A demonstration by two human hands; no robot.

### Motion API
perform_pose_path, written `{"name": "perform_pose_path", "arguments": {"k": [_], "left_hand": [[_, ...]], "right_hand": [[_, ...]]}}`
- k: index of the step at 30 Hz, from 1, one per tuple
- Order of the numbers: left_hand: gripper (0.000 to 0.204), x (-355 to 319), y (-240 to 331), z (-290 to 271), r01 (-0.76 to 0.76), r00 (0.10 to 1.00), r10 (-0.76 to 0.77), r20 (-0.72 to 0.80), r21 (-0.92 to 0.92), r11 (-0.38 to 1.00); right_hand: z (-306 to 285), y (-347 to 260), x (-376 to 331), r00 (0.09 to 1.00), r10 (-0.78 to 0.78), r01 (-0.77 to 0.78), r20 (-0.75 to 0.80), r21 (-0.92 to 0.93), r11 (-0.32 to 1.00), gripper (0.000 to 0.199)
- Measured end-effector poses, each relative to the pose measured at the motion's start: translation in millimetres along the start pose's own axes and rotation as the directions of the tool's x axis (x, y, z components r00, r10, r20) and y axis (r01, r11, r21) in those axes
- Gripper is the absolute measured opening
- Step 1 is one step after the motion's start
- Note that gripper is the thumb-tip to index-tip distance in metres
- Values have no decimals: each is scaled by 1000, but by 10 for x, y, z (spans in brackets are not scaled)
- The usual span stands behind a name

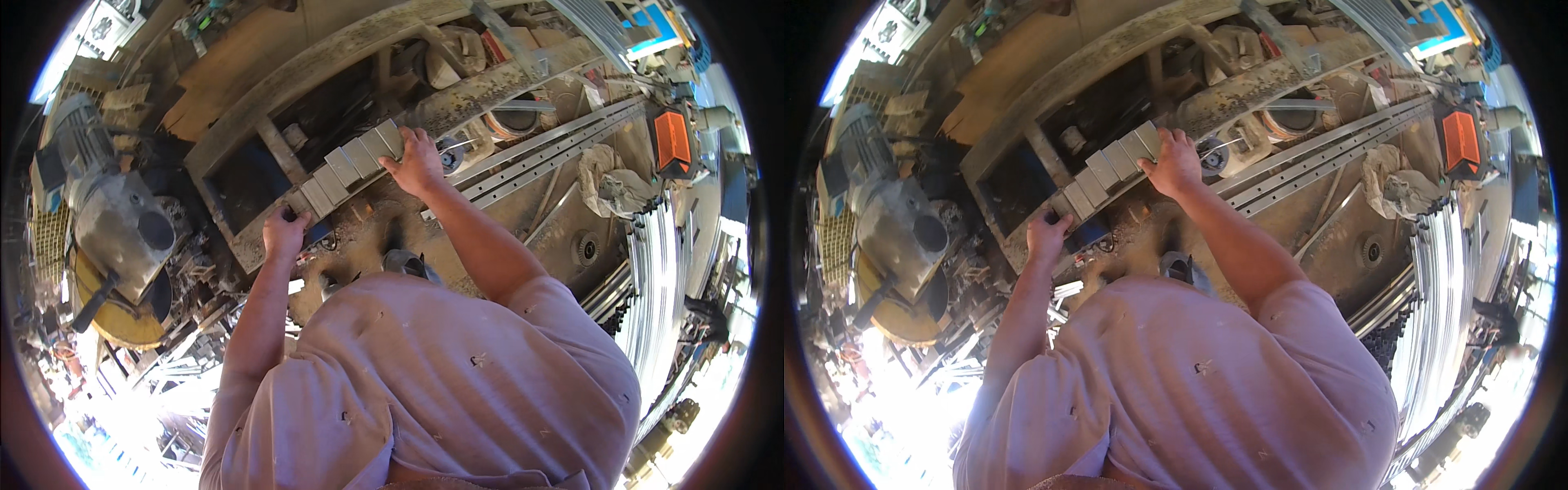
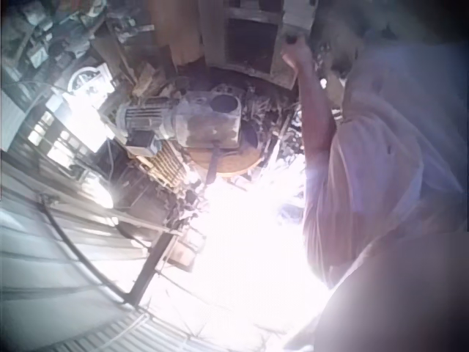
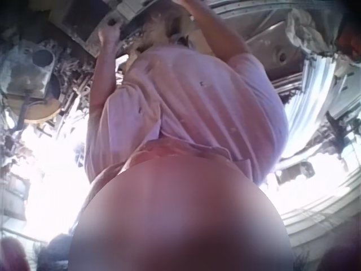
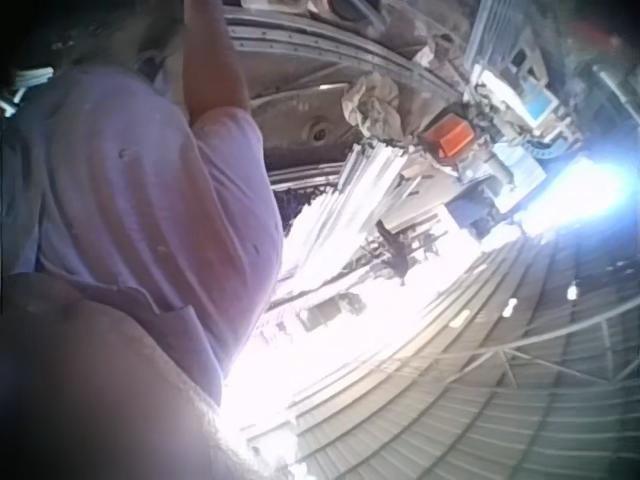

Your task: The person uses a chop saw to cut a long metal bar into smaller segments. They repeatedly position the bar, lower the saw blade to cut, and then remove the cut pieces, stacking them on a nearby surface.

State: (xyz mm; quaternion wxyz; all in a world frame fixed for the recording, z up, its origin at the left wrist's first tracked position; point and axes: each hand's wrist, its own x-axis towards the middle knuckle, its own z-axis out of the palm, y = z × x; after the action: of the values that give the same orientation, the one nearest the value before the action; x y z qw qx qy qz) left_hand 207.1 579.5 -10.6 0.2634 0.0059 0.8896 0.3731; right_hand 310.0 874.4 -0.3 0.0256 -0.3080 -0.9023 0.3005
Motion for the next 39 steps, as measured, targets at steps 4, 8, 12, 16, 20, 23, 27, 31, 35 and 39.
{"name": "perform_pose_path", "arguments": {"k": [4,8,12,16,20,23,27,31,35,39], "left_hand": [[39,272,-30,354,-52,999,52,15,4,999],[41,224,629,758,-198,979,197,53,12,980],[39,368,969,1225,-161,973,170,158,-69,985],[60,330,1463,1564,-178,932,214,291,-146,973],[78,337,1789,1784,-258,922,268,280,-74,963],[75,354,1869,1871,-235,908,262,326,-122,964],[69,300,1970,1712,-158,861,246,445,-226,961],[61,179,1673,1282,-208,818,267,509,-170,963],[54,-214,1150,538,-290,797,223,561,33,956],[51,-747,172,1,-218,887,152,436,105,970]], "right_hand": [[-264,198,198,999,41,-41,12,-31,999,74],[-430,716,500,989,55,-67,-135,-84,994,75],[-786,1084,794,980,134,-150,-150,-101,984,75],[-1069,1536,1075,962,208,-228,-175,-101,969,78],[-1246,1900,1289,954,242,-271,-178,-158,950,85],[-1289,2059,1369,958,218,-246,-188,-138,959,84],[-1287,2223,1370,956,168,-215,-241,-185,959,88],[-1194,1998,1052,835,150,-113,-530,102,988,76],[-914,1725,187,879,189,40,-438,463,886,30],[86,2059,-722,976,203,-219,82,332,918,39]]}}
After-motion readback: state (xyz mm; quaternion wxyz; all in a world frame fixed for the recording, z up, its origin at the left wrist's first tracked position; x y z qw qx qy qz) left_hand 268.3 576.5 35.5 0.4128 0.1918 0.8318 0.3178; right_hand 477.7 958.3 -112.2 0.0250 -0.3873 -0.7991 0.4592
